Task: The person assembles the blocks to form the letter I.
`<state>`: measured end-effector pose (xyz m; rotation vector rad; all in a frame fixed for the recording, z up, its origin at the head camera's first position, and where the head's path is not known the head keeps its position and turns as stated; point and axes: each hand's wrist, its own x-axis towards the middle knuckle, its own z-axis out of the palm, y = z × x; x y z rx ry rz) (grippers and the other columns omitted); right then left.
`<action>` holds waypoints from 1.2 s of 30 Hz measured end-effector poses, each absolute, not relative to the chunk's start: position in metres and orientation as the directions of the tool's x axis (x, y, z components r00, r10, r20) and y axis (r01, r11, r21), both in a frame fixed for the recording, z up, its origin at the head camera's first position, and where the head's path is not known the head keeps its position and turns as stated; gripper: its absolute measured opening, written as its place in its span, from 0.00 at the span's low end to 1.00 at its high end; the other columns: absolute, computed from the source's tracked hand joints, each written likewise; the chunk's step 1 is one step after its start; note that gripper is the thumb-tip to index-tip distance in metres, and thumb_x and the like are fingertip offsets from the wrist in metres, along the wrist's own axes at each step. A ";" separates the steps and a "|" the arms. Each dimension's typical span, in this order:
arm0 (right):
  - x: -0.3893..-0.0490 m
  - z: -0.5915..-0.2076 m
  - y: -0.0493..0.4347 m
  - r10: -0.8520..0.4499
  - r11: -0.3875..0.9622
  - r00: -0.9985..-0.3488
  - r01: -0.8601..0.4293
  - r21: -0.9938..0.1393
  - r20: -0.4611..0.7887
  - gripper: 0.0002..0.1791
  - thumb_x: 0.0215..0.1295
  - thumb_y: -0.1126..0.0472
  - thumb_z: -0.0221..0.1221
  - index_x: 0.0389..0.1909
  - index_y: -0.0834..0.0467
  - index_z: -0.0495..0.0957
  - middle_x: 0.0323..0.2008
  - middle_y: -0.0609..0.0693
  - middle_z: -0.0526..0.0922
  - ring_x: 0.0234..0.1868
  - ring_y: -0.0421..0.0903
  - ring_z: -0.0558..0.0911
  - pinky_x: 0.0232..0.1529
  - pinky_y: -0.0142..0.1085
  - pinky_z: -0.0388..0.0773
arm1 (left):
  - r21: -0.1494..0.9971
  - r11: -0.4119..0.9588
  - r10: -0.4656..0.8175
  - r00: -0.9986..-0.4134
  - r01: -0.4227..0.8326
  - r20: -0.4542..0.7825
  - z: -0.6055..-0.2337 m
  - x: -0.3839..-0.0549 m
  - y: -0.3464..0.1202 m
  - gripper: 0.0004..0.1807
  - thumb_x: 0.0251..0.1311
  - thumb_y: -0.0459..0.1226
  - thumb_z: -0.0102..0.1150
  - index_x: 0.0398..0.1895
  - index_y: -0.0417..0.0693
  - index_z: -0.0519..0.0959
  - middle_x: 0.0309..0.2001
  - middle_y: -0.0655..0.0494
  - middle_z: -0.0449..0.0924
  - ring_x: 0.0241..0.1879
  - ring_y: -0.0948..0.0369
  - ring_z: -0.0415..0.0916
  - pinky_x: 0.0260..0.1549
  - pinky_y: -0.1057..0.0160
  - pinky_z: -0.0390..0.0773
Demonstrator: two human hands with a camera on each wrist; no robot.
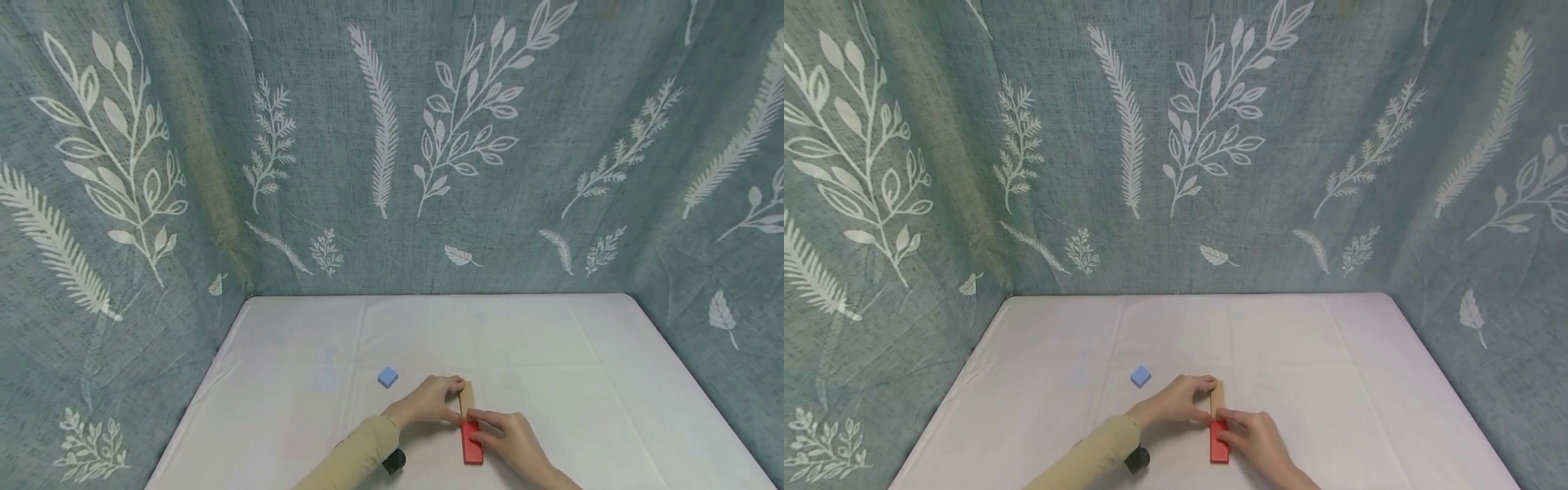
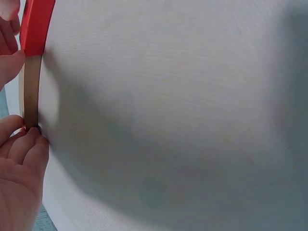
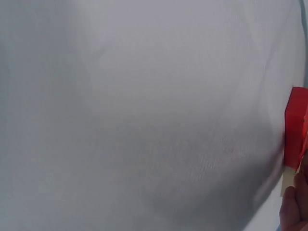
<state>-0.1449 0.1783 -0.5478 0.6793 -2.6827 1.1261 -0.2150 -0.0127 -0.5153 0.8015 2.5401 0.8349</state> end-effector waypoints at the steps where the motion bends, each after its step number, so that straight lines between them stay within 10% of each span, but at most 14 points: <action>1: -0.145 -0.548 0.178 -0.350 0.625 -0.892 -0.451 -0.638 0.287 0.18 0.51 0.59 0.68 0.44 0.59 0.84 0.42 0.47 0.87 0.46 0.41 0.84 0.43 0.32 0.84 | 0.628 0.665 0.610 -0.779 0.404 -0.146 -0.516 -0.215 -0.013 0.36 0.47 0.40 0.72 0.62 0.42 0.72 0.64 0.51 0.71 0.65 0.55 0.68 0.65 0.64 0.68; 36: -0.153 -0.546 0.181 -0.462 0.589 -0.836 -0.539 -0.602 0.295 0.17 0.52 0.58 0.67 0.44 0.59 0.85 0.40 0.49 0.87 0.45 0.40 0.84 0.40 0.29 0.84 | 0.624 0.601 0.674 -0.736 0.500 -0.059 -0.514 -0.210 -0.017 0.35 0.52 0.40 0.69 0.64 0.44 0.69 0.68 0.47 0.65 0.68 0.55 0.64 0.68 0.60 0.65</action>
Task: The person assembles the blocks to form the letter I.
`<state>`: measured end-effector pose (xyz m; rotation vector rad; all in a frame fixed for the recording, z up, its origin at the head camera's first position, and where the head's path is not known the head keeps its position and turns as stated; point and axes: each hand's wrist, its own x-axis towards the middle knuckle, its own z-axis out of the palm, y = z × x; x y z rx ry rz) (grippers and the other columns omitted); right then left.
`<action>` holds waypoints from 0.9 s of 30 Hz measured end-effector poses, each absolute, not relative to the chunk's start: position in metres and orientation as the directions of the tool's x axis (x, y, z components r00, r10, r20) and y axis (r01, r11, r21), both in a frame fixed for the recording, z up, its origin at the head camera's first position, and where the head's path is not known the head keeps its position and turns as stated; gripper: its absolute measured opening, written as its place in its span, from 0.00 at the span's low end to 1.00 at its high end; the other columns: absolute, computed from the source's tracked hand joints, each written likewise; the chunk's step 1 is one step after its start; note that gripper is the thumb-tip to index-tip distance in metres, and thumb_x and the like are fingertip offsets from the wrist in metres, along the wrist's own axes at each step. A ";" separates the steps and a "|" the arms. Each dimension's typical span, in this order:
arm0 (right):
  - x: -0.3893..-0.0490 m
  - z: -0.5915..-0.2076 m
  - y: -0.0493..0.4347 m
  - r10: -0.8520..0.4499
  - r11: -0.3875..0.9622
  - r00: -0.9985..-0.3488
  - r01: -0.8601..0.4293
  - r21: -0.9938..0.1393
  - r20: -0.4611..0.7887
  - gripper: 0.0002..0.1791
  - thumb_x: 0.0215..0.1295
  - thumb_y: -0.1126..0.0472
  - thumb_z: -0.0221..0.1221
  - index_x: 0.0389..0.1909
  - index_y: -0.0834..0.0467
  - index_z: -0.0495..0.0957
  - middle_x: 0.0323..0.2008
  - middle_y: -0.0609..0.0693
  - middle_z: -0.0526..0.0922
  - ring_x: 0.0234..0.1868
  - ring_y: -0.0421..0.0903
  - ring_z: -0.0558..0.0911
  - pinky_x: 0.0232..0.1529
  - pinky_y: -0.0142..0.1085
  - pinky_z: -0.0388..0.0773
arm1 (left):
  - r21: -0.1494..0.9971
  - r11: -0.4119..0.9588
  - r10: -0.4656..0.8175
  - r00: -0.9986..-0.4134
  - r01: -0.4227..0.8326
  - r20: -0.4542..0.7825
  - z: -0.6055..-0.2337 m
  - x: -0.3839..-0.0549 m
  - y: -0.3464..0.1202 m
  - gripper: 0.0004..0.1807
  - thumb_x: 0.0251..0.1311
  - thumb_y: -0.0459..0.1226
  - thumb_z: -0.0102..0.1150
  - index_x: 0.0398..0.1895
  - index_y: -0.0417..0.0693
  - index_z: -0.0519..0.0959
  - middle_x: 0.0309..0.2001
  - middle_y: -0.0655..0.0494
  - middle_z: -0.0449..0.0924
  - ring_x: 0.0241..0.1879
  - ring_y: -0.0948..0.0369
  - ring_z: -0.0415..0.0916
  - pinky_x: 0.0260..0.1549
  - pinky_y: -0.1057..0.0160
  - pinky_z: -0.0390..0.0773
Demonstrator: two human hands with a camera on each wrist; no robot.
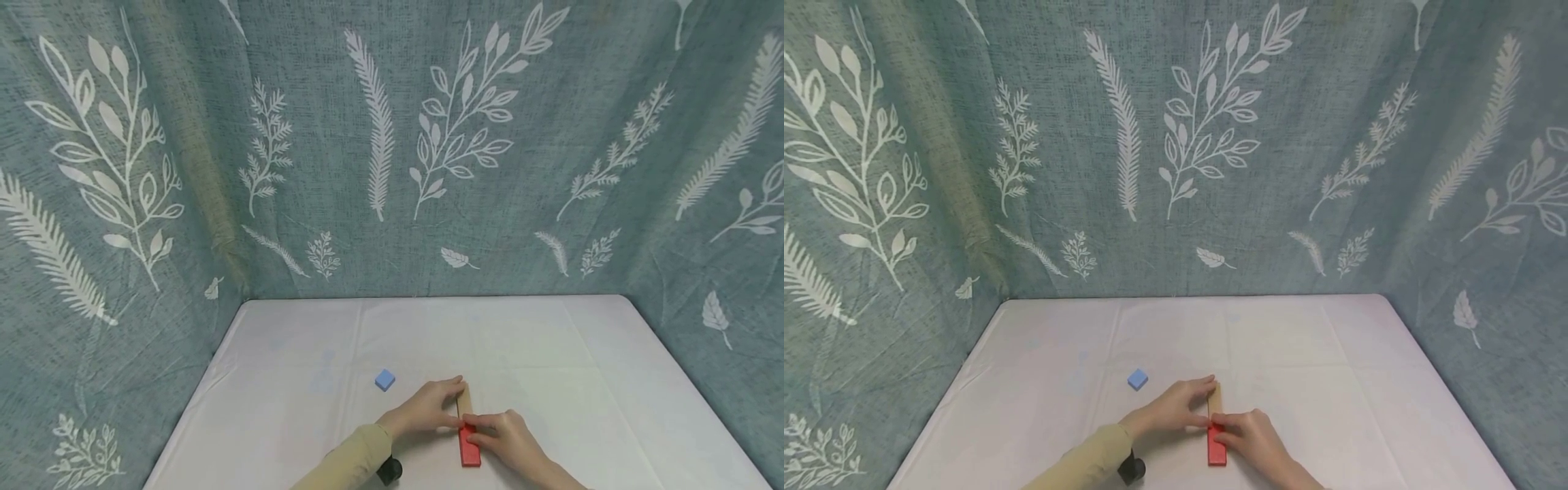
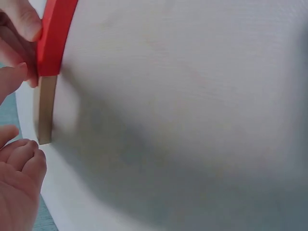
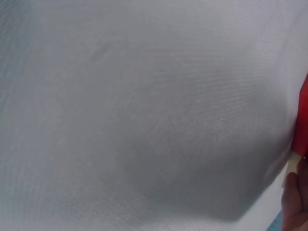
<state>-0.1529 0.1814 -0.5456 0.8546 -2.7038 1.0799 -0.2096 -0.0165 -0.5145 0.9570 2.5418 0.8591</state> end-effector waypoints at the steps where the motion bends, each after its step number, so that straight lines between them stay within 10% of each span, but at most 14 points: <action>1: -0.153 -0.546 0.182 -0.464 0.586 -0.832 -0.545 -0.599 0.303 0.17 0.53 0.58 0.67 0.44 0.58 0.85 0.40 0.49 0.87 0.45 0.39 0.84 0.39 0.29 0.84 | 0.618 0.598 0.677 -0.734 0.510 -0.049 -0.513 -0.210 -0.017 0.35 0.52 0.40 0.68 0.64 0.43 0.70 0.68 0.48 0.66 0.68 0.55 0.64 0.68 0.61 0.65; 27: -0.153 -0.541 0.180 -0.446 0.636 -0.870 -0.475 -0.609 0.212 0.18 0.53 0.53 0.67 0.44 0.57 0.85 0.41 0.47 0.87 0.46 0.43 0.85 0.42 0.33 0.84 | 0.639 0.580 0.616 -0.785 0.505 0.061 -0.466 -0.237 -0.079 0.32 0.57 0.39 0.64 0.64 0.36 0.68 0.64 0.43 0.70 0.65 0.48 0.67 0.65 0.49 0.68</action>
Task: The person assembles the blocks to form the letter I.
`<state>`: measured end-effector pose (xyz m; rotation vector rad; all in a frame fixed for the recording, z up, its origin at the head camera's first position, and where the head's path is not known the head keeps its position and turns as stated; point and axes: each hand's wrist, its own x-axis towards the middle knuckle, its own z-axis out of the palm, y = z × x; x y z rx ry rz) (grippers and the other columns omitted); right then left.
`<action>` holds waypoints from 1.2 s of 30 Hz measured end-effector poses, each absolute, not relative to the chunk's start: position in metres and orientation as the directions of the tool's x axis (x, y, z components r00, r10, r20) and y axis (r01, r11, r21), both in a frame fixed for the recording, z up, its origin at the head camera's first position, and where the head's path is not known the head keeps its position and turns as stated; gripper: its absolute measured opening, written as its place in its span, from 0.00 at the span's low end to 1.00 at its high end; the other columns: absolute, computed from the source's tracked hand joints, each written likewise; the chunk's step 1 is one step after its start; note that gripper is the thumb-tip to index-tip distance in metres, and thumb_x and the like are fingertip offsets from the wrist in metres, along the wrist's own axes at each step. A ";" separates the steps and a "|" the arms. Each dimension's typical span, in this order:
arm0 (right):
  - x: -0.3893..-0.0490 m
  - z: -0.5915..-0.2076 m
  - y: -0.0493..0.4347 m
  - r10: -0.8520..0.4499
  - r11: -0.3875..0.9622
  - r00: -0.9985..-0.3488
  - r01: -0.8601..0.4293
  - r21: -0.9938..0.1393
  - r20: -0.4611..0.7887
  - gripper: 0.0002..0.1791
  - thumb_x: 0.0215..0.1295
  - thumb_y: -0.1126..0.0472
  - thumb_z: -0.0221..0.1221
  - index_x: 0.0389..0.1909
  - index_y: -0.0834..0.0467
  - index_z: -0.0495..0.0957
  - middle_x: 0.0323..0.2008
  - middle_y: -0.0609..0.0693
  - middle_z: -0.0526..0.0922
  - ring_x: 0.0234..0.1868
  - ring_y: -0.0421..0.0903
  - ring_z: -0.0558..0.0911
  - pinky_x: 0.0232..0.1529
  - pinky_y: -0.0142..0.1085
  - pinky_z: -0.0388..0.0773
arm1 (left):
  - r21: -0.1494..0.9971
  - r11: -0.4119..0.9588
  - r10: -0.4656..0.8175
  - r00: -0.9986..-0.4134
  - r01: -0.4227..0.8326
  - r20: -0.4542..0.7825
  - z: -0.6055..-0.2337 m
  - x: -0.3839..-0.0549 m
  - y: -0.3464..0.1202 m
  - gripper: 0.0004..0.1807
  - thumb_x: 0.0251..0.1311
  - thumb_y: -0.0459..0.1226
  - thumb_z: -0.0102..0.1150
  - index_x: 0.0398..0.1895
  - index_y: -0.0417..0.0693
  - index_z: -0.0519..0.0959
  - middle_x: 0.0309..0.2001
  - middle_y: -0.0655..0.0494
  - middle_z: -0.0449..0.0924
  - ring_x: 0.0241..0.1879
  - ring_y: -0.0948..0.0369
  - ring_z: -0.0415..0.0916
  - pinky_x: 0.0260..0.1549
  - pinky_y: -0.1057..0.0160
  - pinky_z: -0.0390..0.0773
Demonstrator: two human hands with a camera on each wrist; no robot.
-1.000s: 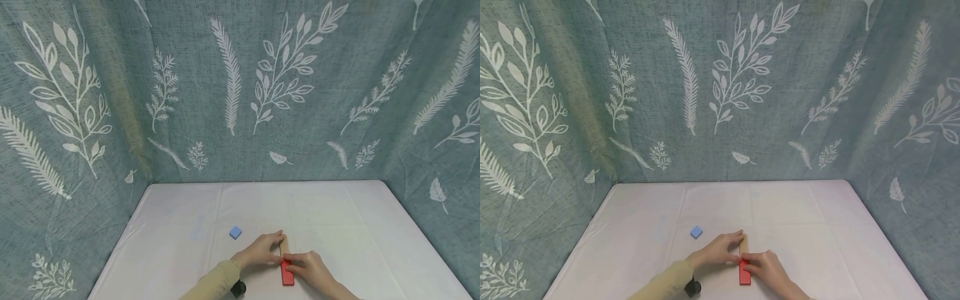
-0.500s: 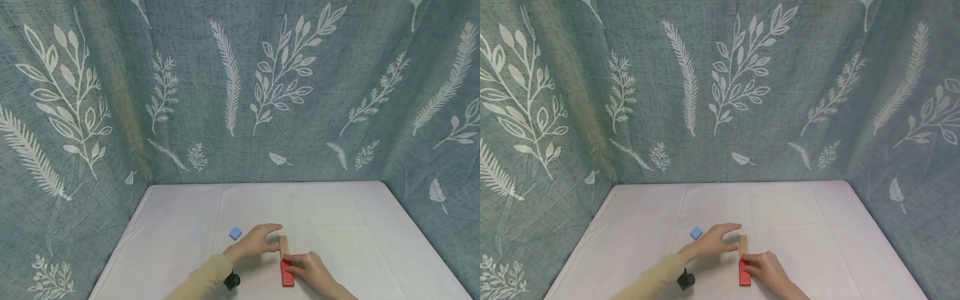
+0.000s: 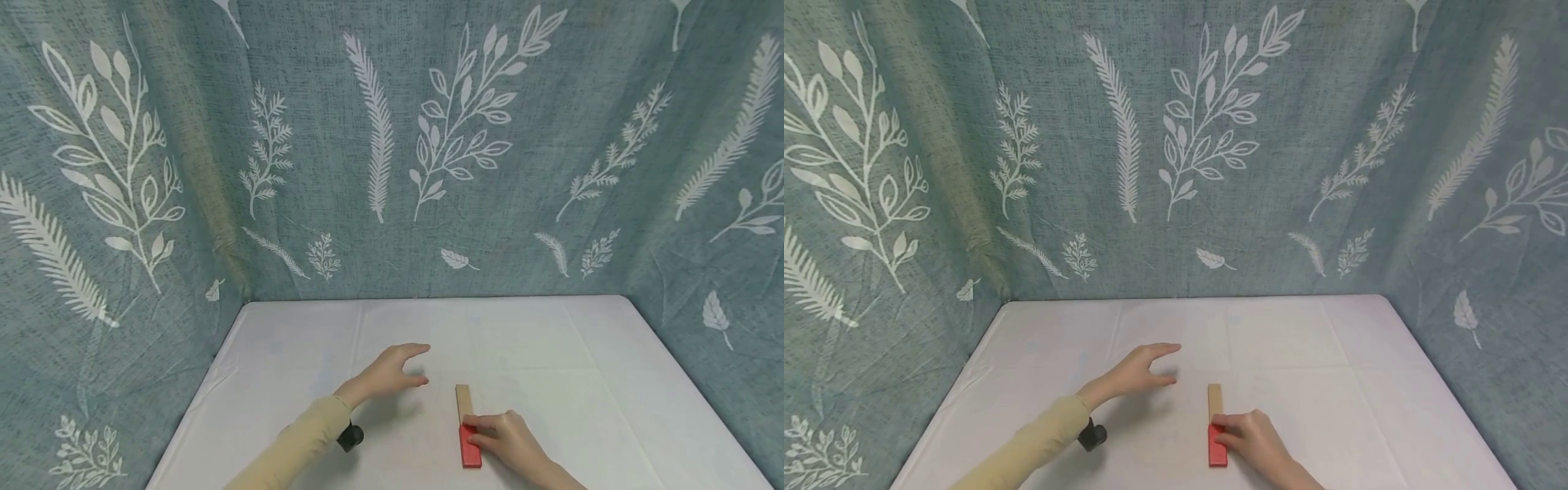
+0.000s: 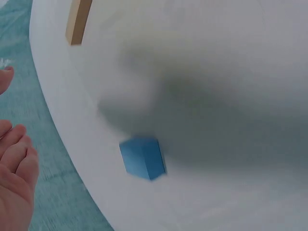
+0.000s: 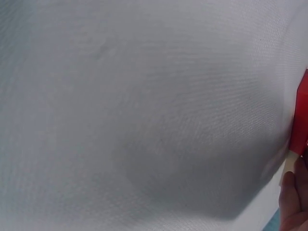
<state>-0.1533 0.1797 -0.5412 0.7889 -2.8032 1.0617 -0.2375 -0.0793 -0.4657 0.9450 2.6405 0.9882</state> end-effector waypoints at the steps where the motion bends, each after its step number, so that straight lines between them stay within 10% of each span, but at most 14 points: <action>1: -0.153 -0.541 0.180 -0.445 0.636 -0.870 -0.473 -0.610 0.211 0.18 0.53 0.53 0.67 0.44 0.57 0.85 0.41 0.47 0.87 0.46 0.42 0.85 0.42 0.32 0.84 | 0.640 0.579 0.611 -0.789 0.504 0.067 -0.465 -0.239 -0.082 0.32 0.57 0.39 0.64 0.64 0.35 0.68 0.64 0.43 0.70 0.65 0.48 0.67 0.65 0.49 0.68; 36: -0.154 -0.538 0.180 -0.448 0.625 -0.876 -0.448 -0.639 0.177 0.18 0.54 0.53 0.66 0.45 0.58 0.84 0.42 0.49 0.87 0.46 0.46 0.85 0.42 0.33 0.84 | 0.684 0.662 0.286 -0.947 0.307 0.147 -0.511 -0.215 -0.132 0.26 0.52 0.39 0.67 0.52 0.32 0.77 0.52 0.38 0.79 0.54 0.42 0.75 0.53 0.44 0.76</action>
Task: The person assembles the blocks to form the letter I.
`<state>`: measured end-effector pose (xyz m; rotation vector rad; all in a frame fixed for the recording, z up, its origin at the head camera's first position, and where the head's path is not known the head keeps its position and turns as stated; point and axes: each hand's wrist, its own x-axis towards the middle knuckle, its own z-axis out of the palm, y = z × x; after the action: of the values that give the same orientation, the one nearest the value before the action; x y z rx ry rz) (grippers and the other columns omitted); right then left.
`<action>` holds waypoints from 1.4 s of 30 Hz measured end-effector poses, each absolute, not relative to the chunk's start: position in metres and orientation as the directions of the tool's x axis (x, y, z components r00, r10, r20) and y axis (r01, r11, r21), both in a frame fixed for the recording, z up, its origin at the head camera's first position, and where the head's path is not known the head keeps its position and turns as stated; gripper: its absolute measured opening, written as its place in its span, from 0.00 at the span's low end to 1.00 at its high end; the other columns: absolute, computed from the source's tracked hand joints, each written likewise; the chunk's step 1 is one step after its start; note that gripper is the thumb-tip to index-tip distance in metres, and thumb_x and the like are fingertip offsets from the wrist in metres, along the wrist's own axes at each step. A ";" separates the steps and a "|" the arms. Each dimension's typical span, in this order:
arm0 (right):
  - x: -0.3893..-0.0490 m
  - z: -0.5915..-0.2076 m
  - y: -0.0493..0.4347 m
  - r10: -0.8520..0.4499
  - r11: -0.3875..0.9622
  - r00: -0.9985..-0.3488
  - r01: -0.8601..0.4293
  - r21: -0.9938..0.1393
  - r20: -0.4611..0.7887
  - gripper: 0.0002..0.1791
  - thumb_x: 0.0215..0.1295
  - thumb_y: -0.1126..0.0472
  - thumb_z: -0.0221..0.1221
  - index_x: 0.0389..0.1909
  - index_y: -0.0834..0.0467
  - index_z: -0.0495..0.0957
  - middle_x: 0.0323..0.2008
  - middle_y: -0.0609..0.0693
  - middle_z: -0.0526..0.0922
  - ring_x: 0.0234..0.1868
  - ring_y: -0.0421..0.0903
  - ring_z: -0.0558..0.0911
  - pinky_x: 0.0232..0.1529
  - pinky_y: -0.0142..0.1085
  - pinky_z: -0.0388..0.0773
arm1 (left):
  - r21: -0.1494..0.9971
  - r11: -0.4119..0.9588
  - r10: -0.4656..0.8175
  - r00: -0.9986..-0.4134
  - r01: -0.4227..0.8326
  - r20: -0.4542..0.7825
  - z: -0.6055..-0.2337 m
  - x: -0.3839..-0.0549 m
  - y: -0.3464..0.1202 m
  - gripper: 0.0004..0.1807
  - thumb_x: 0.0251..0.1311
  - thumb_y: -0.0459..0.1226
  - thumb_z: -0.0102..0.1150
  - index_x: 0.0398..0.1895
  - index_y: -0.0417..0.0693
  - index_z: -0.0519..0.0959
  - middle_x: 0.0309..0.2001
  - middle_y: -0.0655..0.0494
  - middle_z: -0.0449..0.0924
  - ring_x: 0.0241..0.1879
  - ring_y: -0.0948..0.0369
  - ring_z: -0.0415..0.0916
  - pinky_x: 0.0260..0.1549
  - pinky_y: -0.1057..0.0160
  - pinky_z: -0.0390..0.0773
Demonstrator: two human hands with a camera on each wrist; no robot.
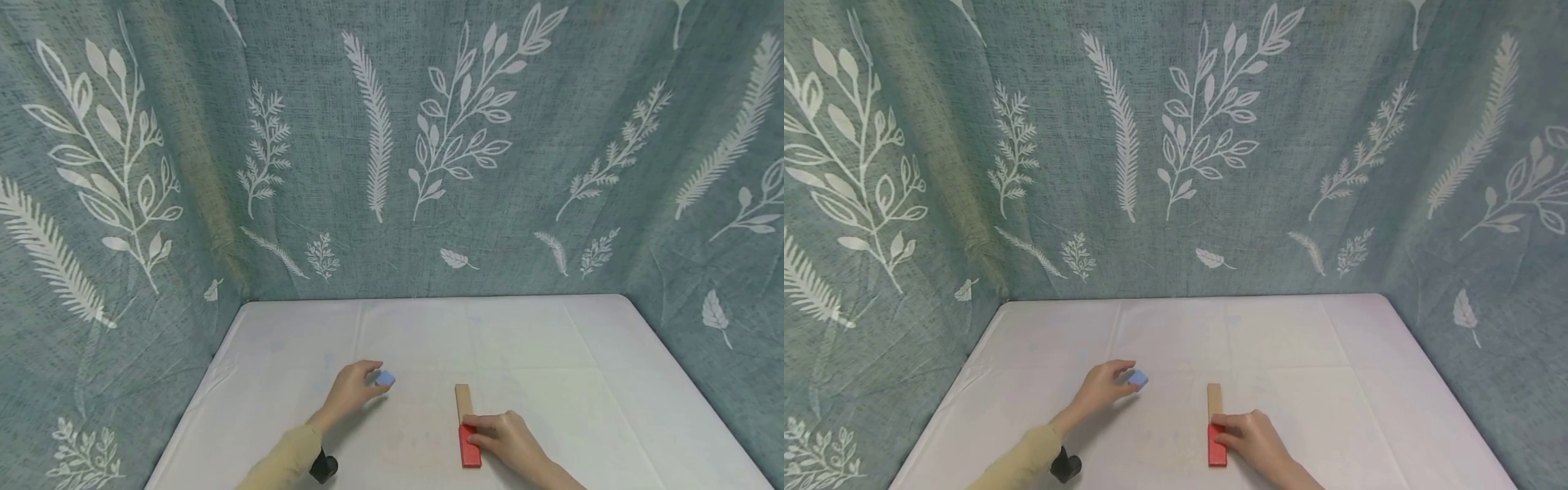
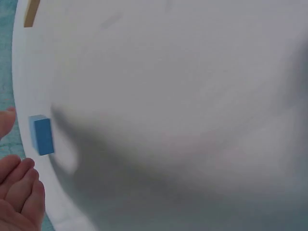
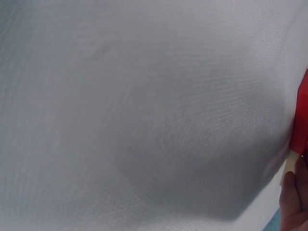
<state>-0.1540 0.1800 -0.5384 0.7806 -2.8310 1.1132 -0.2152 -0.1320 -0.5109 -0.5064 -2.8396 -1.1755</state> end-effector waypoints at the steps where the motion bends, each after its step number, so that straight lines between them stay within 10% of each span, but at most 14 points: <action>1: -0.154 -0.538 0.180 -0.448 0.626 -0.876 -0.450 -0.637 0.179 0.18 0.54 0.53 0.66 0.45 0.58 0.84 0.42 0.49 0.87 0.46 0.46 0.85 0.42 0.33 0.84 | 0.677 0.671 0.271 -0.950 0.302 0.156 -0.514 -0.214 -0.132 0.25 0.52 0.39 0.67 0.51 0.32 0.77 0.51 0.38 0.80 0.53 0.43 0.76 0.52 0.45 0.77; 42: -0.153 -0.541 0.181 -0.453 0.623 -0.873 -0.454 -0.637 0.180 0.18 0.52 0.60 0.67 0.45 0.59 0.84 0.43 0.50 0.87 0.47 0.43 0.84 0.42 0.30 0.84 | 0.752 0.643 -0.046 -0.972 0.149 0.232 -0.540 -0.201 -0.118 0.16 0.46 0.30 0.68 0.41 0.36 0.83 0.44 0.40 0.84 0.47 0.46 0.82 0.48 0.50 0.80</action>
<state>-0.1525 0.1808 -0.5414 0.7902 -2.8282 1.1112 -0.2008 -0.1176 -0.5399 -0.0837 -2.6337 -1.2356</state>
